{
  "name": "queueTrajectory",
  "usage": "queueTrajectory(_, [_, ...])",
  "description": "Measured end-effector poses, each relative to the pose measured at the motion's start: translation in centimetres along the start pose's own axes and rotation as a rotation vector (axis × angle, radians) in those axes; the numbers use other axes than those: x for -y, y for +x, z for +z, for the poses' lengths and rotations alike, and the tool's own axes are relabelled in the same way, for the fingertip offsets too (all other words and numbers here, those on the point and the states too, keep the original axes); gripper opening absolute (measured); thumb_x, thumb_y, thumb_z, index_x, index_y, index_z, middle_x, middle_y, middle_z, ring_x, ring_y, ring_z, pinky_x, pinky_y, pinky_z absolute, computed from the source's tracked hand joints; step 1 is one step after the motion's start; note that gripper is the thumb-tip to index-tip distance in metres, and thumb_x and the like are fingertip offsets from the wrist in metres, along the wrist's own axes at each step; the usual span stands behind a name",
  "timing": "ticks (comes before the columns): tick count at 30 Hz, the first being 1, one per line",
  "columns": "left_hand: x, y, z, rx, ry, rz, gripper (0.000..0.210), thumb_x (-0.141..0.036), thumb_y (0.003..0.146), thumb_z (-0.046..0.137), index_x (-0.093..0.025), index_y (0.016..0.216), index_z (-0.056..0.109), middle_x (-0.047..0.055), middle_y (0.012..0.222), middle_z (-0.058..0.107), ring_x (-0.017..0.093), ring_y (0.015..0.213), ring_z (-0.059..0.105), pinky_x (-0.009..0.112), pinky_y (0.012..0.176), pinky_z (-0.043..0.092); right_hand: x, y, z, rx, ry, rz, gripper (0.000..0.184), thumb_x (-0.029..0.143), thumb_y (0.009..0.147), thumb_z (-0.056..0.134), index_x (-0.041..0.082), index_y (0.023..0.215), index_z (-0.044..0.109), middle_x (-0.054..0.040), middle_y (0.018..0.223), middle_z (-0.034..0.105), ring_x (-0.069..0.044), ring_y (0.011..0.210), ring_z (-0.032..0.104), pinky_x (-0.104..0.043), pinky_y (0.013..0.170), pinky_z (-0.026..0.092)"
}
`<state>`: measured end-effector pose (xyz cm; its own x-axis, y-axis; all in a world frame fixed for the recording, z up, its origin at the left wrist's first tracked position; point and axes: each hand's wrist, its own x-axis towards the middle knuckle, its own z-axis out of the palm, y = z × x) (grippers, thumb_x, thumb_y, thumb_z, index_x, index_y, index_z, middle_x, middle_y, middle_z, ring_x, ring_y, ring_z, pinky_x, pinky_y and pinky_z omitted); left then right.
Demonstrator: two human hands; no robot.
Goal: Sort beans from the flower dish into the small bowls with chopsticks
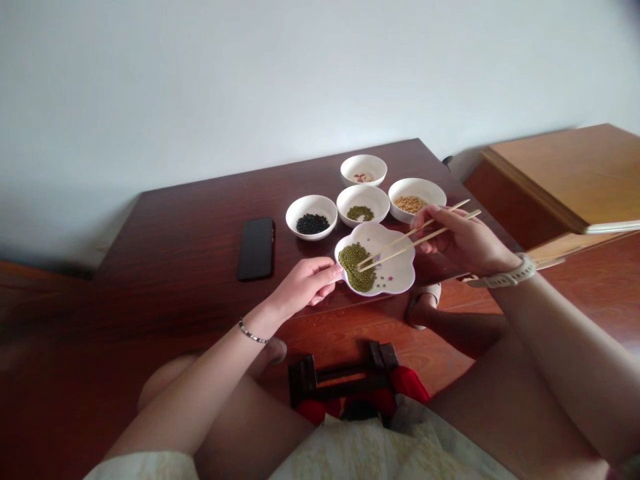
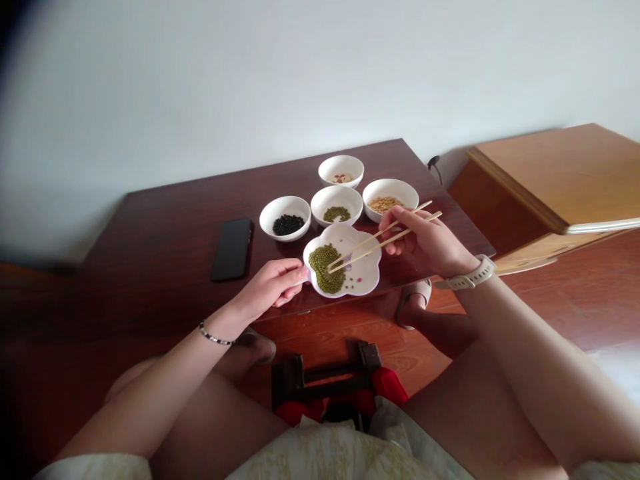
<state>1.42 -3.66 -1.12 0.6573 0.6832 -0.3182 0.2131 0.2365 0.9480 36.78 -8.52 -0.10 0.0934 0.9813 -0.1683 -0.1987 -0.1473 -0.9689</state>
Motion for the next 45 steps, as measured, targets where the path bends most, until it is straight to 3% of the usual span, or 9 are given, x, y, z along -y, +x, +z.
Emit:
queueTrajectory(5, [0.1, 0.1, 0.0, -0.015, -0.008, -0.001, 0.048, -0.058, 0.111, 0.086, -0.024, 0.087, 0.064, -0.003, 0.072, 0.054, 0.012, 0.060, 0.041, 0.026, 0.055, 0.025, 0.9, 0.1, -0.2, 0.058, -0.031, 0.093, 0.044, 0.059, 0.110, 0.095, 0.017, 0.097, 0.088, -0.0100, 0.081, 0.081, -0.017, 0.065, 0.072, -0.025, 0.062, 0.069])
queueTrajectory(15, [0.7, 0.4, 0.2, -0.038, 0.026, -0.013, 0.053, -0.064, 0.114, 0.083, -0.023, 0.087, 0.063, -0.004, 0.070, 0.056, 0.010, 0.057, 0.043, 0.025, 0.054, 0.027, 0.7, 0.2, 1.7, 0.016, -0.103, -0.002, 0.053, 0.069, 0.102, 0.102, 0.019, 0.091, 0.091, -0.0101, 0.081, 0.084, -0.019, 0.067, 0.079, -0.025, 0.064, 0.072])
queueTrajectory(22, [0.3, 0.3, 0.1, -0.018, 0.043, -0.023, 0.057, -0.069, 0.114, 0.082, -0.023, 0.087, 0.063, -0.004, 0.069, 0.055, 0.010, 0.057, 0.042, 0.026, 0.054, 0.027, 1.1, 0.7, 2.3, 0.015, -0.085, -0.010, 0.044, 0.056, 0.109, 0.097, 0.019, 0.088, 0.087, -0.0095, 0.079, 0.081, -0.017, 0.062, 0.074, -0.023, 0.059, 0.067])
queueTrajectory(28, [0.3, 0.2, 0.1, -0.009, 0.085, -0.030, 0.055, -0.066, 0.117, 0.077, -0.024, 0.085, 0.062, -0.003, 0.069, 0.056, 0.011, 0.057, 0.042, 0.028, 0.055, 0.027, 0.6, 1.2, 1.6, 0.062, -0.045, 0.017, 0.045, 0.061, 0.105, 0.098, 0.020, 0.090, 0.089, -0.0080, 0.076, 0.077, -0.016, 0.057, 0.068, -0.026, 0.050, 0.060])
queueTrajectory(39, [0.4, 0.3, 0.2, -0.009, 0.068, -0.030, 0.052, -0.062, 0.115, 0.081, -0.024, 0.084, 0.062, -0.004, 0.067, 0.057, 0.011, 0.055, 0.042, 0.027, 0.054, 0.025, -0.1, 1.4, 2.3, -0.004, -0.031, -0.004, 0.042, 0.058, 0.104, 0.101, 0.023, 0.091, 0.083, -0.0092, 0.084, 0.080, -0.018, 0.060, 0.072, -0.030, 0.052, 0.066])
queueTrajectory(45, [0.6, 0.3, 0.2, -0.008, 0.042, -0.031, 0.053, -0.063, 0.116, 0.081, -0.023, 0.086, 0.062, -0.004, 0.068, 0.056, 0.010, 0.056, 0.041, 0.026, 0.055, 0.025, -0.1, 1.4, 2.1, -0.010, -0.066, -0.035, 0.039, 0.056, 0.109, 0.095, 0.024, 0.090, 0.084, -0.0083, 0.077, 0.075, -0.018, 0.058, 0.067, -0.030, 0.050, 0.060])
